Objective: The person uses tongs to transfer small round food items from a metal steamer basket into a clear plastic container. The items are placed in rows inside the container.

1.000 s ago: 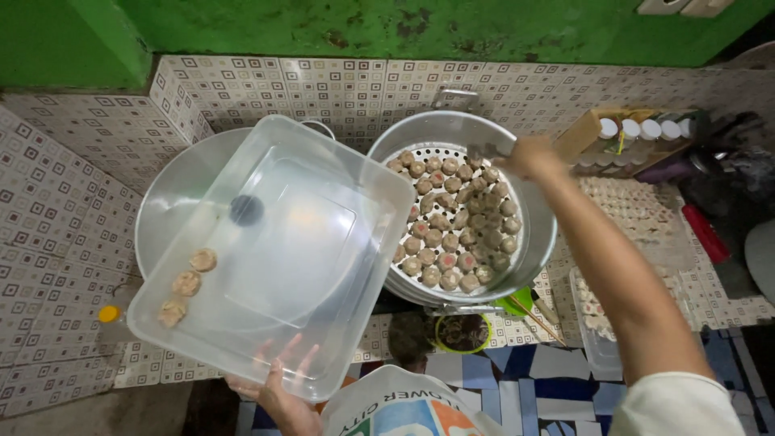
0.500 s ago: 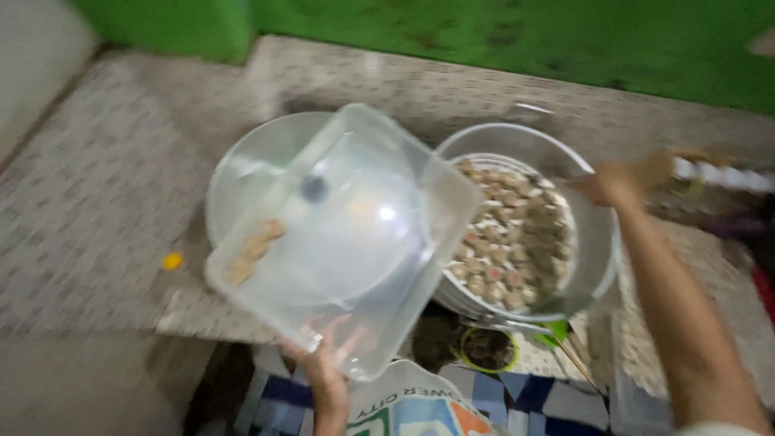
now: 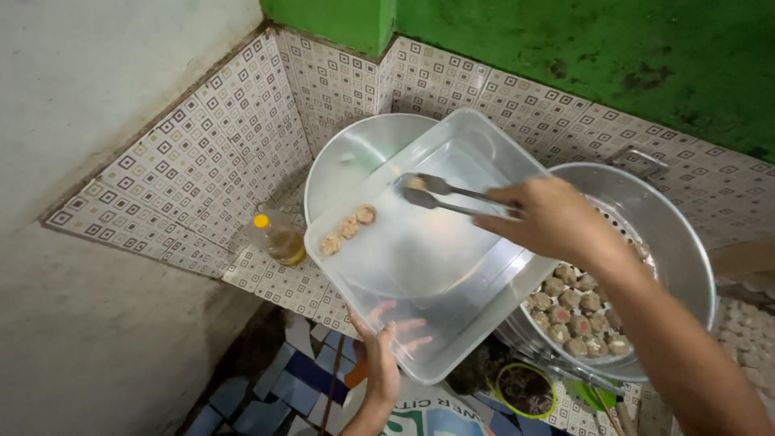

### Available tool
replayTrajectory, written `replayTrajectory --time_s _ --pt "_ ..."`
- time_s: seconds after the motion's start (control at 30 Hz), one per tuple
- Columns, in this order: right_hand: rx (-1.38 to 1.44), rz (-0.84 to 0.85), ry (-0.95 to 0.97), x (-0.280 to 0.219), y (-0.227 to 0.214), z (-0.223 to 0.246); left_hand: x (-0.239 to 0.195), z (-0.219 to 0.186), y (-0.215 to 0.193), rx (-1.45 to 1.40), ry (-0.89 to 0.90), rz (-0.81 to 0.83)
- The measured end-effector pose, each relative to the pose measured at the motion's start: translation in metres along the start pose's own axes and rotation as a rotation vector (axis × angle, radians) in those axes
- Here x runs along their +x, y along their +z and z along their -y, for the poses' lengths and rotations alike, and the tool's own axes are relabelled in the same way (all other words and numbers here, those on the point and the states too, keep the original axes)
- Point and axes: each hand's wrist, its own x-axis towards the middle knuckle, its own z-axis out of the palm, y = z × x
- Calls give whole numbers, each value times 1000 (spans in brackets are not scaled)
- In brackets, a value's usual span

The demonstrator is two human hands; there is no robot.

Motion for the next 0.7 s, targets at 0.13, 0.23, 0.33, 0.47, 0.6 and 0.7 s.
replayTrajectory --time_s 0.13,0.23,0.33,0.47,0.6,0.7 --pt "-80 -4 -225 50 31 18 0 -2 1 -39 -17 15" --pt "-114 7 -263 51 36 24 -2 -10 4 1 -35 26" --pt "-94 44 -201 40 29 20 -6 -15 5 49 -46 49" --pt "-143 83 -118 38 23 13 -4 -15 8 -24 -84 39" --pt "-80 92 -202 48 40 7 -5 -20 11 4 -100 48" --pt "-44 75 -259 44 42 7 -8 -32 17 115 -172 2"
